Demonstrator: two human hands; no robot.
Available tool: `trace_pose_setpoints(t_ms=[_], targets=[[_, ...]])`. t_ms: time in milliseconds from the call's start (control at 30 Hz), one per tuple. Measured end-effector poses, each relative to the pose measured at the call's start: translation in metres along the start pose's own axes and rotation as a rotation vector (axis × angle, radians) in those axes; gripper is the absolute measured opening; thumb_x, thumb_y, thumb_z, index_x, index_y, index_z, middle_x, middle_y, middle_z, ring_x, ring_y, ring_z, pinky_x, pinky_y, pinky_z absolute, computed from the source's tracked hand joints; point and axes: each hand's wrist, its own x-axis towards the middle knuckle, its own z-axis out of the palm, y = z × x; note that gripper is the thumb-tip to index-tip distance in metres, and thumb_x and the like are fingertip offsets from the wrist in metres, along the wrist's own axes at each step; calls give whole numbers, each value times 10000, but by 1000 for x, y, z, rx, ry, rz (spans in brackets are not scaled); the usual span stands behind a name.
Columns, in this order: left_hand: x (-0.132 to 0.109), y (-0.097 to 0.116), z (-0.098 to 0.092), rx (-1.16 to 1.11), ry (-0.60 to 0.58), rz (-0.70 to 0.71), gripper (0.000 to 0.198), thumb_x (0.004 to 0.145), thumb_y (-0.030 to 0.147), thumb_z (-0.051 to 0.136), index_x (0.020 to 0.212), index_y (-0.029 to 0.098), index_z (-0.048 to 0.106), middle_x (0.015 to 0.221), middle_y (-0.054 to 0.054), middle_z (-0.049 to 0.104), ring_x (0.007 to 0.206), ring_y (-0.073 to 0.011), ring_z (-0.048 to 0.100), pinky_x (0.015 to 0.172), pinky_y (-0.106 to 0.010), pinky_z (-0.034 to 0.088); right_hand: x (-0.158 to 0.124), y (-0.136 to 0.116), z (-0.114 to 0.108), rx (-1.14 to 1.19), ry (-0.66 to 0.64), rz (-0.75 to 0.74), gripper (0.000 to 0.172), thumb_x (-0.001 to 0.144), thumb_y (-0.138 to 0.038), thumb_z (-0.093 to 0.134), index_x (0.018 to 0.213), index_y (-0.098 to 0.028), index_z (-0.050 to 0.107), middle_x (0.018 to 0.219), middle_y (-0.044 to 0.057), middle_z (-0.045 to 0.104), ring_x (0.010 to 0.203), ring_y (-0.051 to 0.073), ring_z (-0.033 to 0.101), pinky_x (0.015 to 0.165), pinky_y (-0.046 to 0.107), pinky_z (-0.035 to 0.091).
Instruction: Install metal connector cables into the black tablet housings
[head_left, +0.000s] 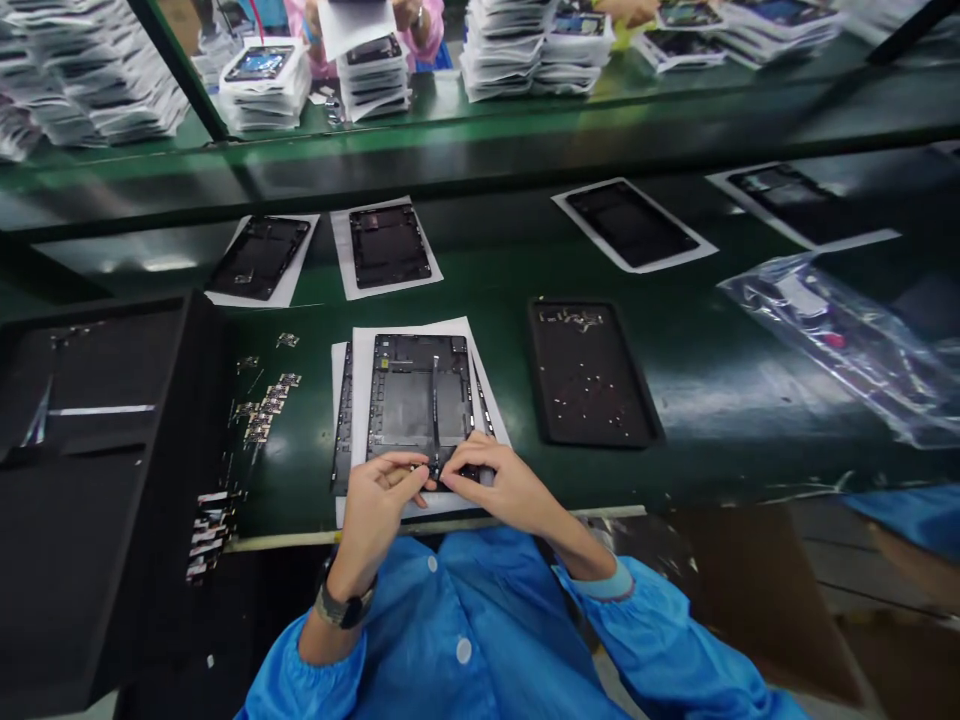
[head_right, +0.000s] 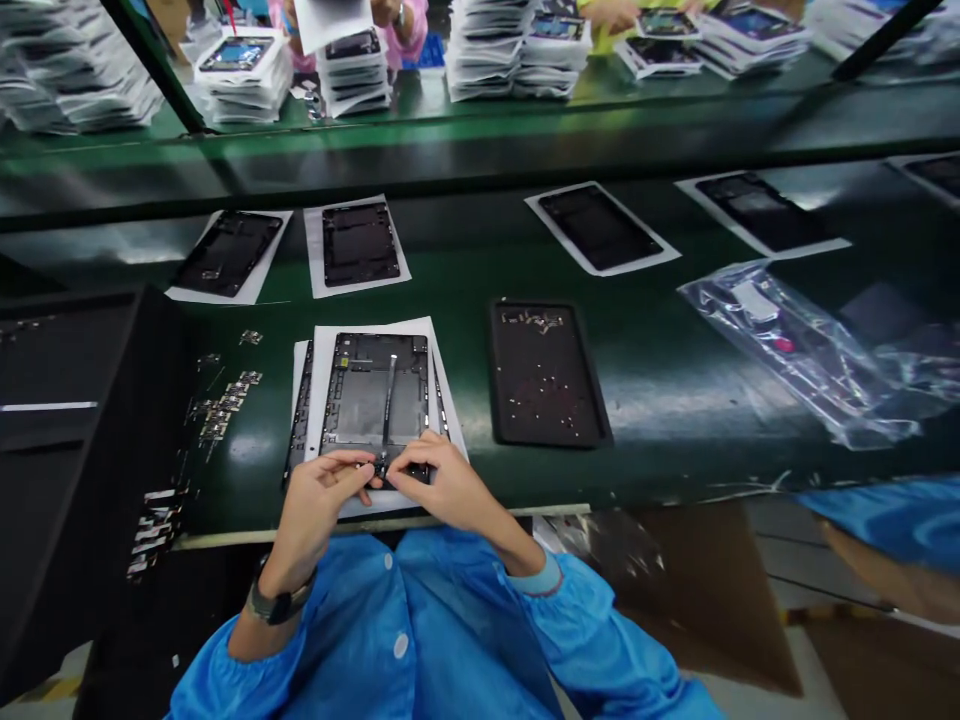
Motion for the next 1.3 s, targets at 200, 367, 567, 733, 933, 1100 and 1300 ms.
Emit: trace_pose_setpoints(t_ms=[200,367,567,733,933,1100,1300], targets=[[-3,-3,0,74,27,36,240,653,346,719,868,247,681,652,-13,639,578,-183,651,446,-268,483,1,-2,-2,-13,-5,11,105,845,-212,655,774,-211,731,758,12,715,767,185,561,756,337,394],[-7,-4,5,268,-30,92,101,737,346,646,727,252,681,723,-37,649,529,-160,616,475,-278,486,-1,-6,0,-191,-12,11,99,859,-198,661,801,-226,736,773,3,716,793,189,568,777,350,351],[-7,-3,11,391,-23,146,137,792,314,589,714,216,644,634,-28,610,555,-160,597,499,-254,445,-1,-9,2,-373,-21,-24,94,861,-174,659,799,-199,726,769,16,707,788,183,569,750,337,325],[-7,-6,13,455,-40,179,150,819,271,540,746,167,619,687,-24,611,560,-129,576,513,-216,428,-1,-11,4,-395,-9,-4,109,846,-136,656,761,-189,699,735,7,690,752,167,574,738,325,319],[-6,-6,11,350,-55,176,158,830,300,562,778,161,615,744,-41,629,616,-136,602,523,-208,449,1,-15,1,-295,29,83,131,836,-127,632,728,-192,669,671,-16,654,685,146,553,733,313,329],[-6,-1,7,67,-11,27,188,754,294,649,856,140,621,672,-34,664,567,-133,605,520,-214,487,0,-11,-2,-155,18,123,114,808,-112,642,734,-195,664,686,-23,650,740,157,549,767,315,328],[-5,7,5,-40,-34,-27,207,683,266,718,809,115,656,612,-34,682,544,-134,622,510,-213,503,-1,-9,-3,-105,-14,107,114,815,-125,637,734,-198,669,671,-21,625,751,162,525,771,320,328]])
